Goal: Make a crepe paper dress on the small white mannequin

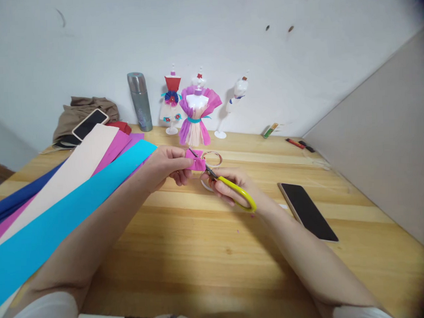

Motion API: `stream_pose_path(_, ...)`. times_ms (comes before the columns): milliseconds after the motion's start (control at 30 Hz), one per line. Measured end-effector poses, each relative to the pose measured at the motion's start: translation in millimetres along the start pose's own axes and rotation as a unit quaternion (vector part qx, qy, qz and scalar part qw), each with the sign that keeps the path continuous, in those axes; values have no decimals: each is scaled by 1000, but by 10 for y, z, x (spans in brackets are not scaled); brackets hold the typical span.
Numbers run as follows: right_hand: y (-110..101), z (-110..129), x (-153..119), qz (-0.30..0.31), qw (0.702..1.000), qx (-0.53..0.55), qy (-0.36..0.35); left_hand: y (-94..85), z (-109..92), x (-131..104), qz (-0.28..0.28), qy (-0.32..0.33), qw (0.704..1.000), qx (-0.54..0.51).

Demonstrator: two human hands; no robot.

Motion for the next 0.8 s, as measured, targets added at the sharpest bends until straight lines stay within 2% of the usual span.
stream_pose_path(533, 50, 45, 24, -15, 1000, 11, 13, -20, -19, -4, -27, 19, 999, -6)
stream_pose_path(800, 59, 23, 25, -3, 1000, 16, -6, -40, -23, 4, -29, 23, 999, 10)
Point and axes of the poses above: each hand's wrist, its own x-axis towards the middle knuckle, its own y-axis out of the palm, z = x × y, the point moved 6 cm from there along x, towards the middle knuckle, and after that the axes turned 2 degrees about x, right-handed, at the moved point
